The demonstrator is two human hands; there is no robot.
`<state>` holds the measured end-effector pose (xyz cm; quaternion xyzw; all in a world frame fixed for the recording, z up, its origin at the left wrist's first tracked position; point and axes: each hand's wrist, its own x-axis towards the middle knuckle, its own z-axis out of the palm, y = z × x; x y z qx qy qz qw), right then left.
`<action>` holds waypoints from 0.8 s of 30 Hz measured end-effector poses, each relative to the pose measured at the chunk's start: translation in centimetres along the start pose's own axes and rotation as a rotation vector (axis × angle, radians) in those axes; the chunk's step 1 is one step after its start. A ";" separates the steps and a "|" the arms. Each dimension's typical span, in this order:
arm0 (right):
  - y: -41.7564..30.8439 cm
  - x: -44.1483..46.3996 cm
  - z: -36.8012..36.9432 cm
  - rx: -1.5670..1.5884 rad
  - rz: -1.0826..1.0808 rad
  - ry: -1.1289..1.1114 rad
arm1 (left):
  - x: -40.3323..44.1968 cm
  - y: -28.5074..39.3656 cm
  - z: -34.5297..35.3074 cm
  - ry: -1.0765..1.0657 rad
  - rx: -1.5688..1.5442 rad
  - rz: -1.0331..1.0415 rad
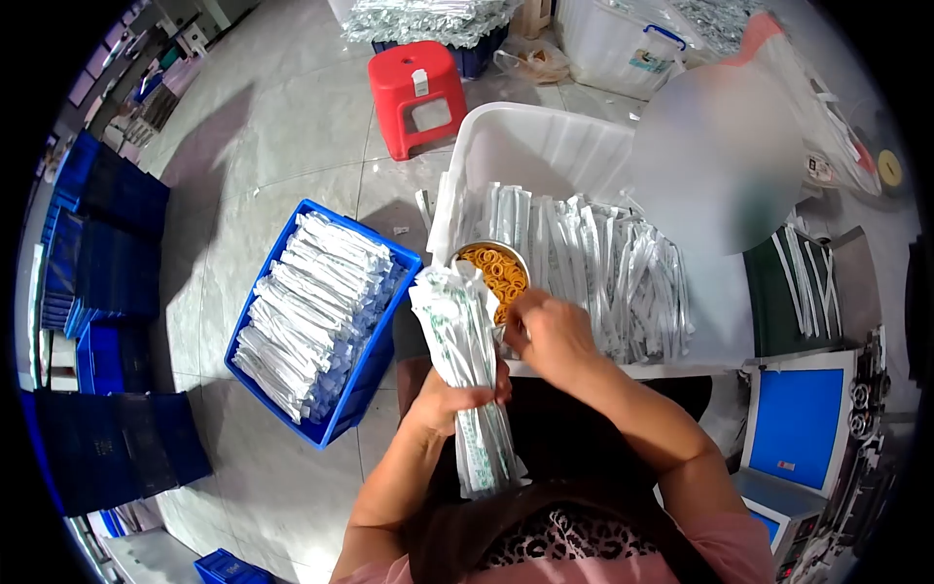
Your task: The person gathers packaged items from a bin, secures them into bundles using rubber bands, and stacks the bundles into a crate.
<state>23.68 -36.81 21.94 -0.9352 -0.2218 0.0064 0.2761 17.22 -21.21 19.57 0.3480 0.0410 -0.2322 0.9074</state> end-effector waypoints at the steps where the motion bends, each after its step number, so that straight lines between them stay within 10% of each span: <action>1: 1.4 0.9 0.9 -0.075 0.083 0.043 | -0.1 -0.5 0.1 -0.123 -0.026 -0.064; 4: 6.7 3.2 1.0 0.234 0.125 0.480 | -0.2 -1.0 2.6 -0.340 -0.123 -0.200; 8: 6.2 -4.3 0.3 1.228 0.420 0.011 | 0.4 -2.1 -1.2 -0.326 -0.316 -0.141; 10: 3.3 -6.4 0.2 2.061 -0.192 -0.212 | 1.1 -3.1 -2.1 -0.329 -0.339 -0.117; 16: 0.7 -3.5 -2.8 0.846 -0.120 0.312 | 1.6 -3.0 0.9 -0.408 -0.192 -0.210; 22: -0.2 -4.6 -8.4 0.900 -0.131 -0.114 | 1.6 -3.4 4.2 -0.429 0.177 -0.279; 24: -1.1 -4.7 -10.4 0.399 -0.183 -0.153 | 2.6 -3.9 4.4 -0.567 0.333 -0.227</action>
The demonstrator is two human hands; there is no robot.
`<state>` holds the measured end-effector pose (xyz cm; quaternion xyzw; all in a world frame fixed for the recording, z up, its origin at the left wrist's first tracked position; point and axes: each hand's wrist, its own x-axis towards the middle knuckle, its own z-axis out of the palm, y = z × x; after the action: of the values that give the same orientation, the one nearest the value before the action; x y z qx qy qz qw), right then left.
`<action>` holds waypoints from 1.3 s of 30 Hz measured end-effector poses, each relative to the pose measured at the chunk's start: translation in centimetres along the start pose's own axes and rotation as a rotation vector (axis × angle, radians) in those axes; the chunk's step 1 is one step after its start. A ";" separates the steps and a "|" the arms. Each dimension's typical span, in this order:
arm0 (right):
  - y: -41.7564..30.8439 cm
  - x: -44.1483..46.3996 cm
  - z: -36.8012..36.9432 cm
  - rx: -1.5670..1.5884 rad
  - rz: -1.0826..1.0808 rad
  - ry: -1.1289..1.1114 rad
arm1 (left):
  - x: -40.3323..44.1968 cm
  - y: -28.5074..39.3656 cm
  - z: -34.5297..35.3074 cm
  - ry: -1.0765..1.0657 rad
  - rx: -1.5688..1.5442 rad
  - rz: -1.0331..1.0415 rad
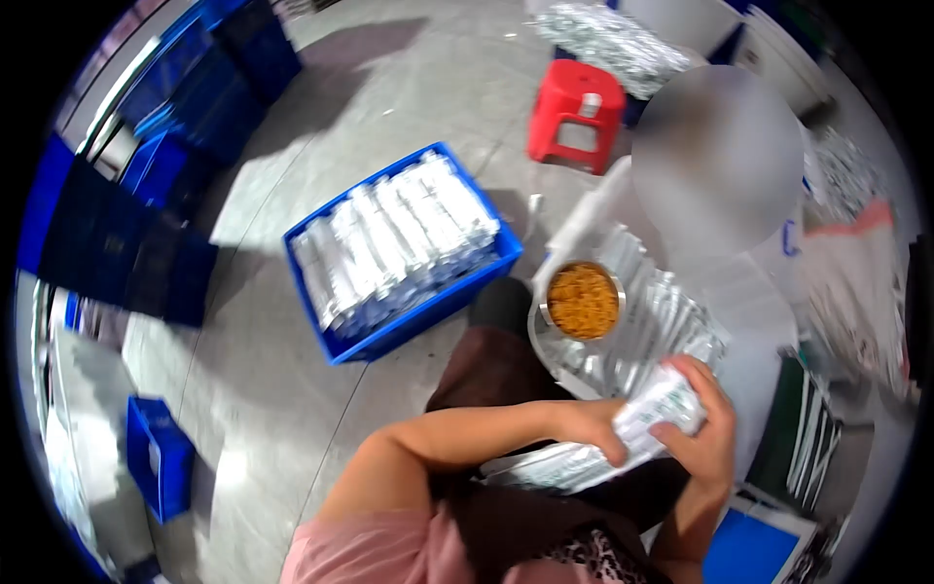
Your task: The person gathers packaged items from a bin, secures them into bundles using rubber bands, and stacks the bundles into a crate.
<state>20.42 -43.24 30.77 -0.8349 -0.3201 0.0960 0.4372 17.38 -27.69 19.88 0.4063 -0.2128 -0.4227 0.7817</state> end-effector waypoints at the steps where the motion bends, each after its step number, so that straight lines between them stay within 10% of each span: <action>1: -0.9 0.1 -0.4 -0.051 0.041 -0.038 | 0.7 -1.1 -0.2 -0.029 0.044 0.047; 10: -2.9 3.1 -0.8 -0.095 0.141 -0.316 | 0.8 -1.3 0.4 -0.084 0.047 0.029; 14: -2.1 5.4 -0.2 -0.192 0.162 -0.842 | 0.5 -1.3 0.0 -0.093 0.158 0.052; 16: -0.1 4.9 2.0 0.244 0.159 0.285 | -0.5 -1.2 -1.1 -0.073 -0.020 0.161; 18: 1.7 6.0 3.9 0.469 0.164 0.506 | -2.3 -0.6 -2.0 -0.013 -0.052 0.211; 22: 3.8 4.3 11.5 1.664 0.183 -0.051 | -9.0 -0.5 -1.8 0.390 0.021 0.147; 28: 2.7 6.5 16.3 1.166 0.598 -0.171 | -12.9 -4.0 -2.0 0.675 -0.242 0.224; 30: 3.0 8.9 16.0 0.906 0.451 -0.049 | -14.2 -1.0 -4.8 0.994 0.220 0.348; 34: 2.3 10.1 12.0 0.794 0.382 -0.031 | -19.6 1.1 -14.0 1.489 0.862 -0.008; 39: 3.7 7.5 9.9 0.386 0.472 -0.040 | -22.0 -2.6 -24.4 1.592 1.192 -0.406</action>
<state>23.56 -33.49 22.77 -0.7857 -0.1017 0.2702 0.5471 20.44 0.93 3.85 0.9221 0.2667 0.0211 0.2797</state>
